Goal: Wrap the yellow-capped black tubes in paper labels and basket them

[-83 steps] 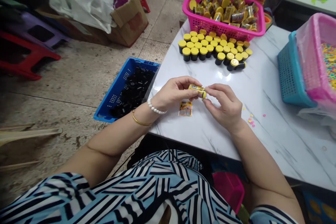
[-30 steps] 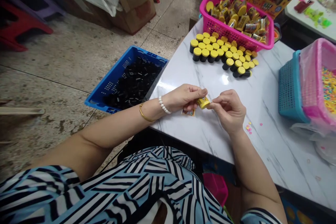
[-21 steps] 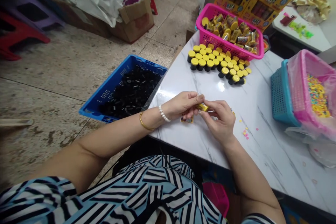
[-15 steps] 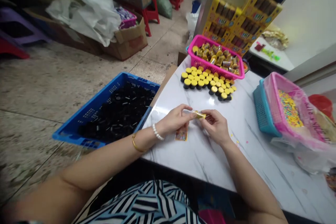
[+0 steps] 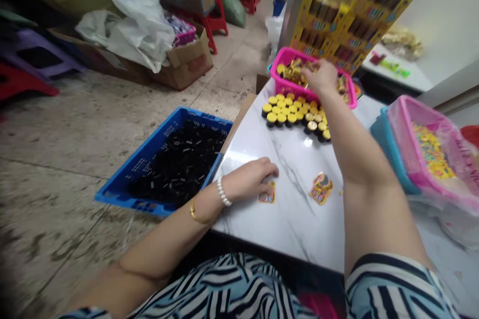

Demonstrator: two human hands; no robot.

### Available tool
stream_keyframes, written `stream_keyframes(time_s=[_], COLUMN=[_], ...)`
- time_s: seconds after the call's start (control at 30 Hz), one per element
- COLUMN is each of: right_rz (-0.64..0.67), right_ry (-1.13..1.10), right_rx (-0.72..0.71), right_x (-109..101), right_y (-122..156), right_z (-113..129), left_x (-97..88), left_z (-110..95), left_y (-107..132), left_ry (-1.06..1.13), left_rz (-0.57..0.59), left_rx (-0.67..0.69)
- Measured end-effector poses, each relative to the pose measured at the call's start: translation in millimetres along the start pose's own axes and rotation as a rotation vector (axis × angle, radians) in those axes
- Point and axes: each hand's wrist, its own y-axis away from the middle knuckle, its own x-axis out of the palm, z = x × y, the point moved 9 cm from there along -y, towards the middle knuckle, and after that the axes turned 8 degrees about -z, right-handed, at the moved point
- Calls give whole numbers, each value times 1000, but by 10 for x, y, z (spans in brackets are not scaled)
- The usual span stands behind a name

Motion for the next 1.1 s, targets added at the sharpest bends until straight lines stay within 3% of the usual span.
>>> stream_keyframes(time_s=[0.1,0.17,0.27,0.37,0.47,0.57,0.67,0.83,0.93,1.0,1.1], right_rz=[63,130,252,249,286,428,356,347,341,284,212], right_ry=[-89,-151,-145,-354,-619,-852,-985,-1125,-1117,-1093,-1038], right_rx=[-45,-180,-130,128,467,663,735,843,868,845,782], right_x=[-98,-310,-623,-756,-535,-250,-265,-316,-280,-294,-355], right_y=[438,980,1952,2732,3177,3367,3361,3423,3440,3398,3326], right_z=[126,311,358,130,-200,-247,-215,-86,-98,-168,-284], left_x=[65,76,-68,-285,-282,-121,-29,-123,-77,-84,-243], left_z=[-11,17,77,179,250,196,133,207,208,212,200], left_y=[-10,-48,-100,-77,-44,-42,-28,13,-3,2,58], left_ry=[-2,19,154,424,708,958,1076,1140,1163,1103,929], left_rz=[17,-8,-177,-419,-474,-366,-317,-523,-508,-530,-686], left_rx=[18,15,-21,-119,-244,-320,-351,-354,-353,-344,-256])
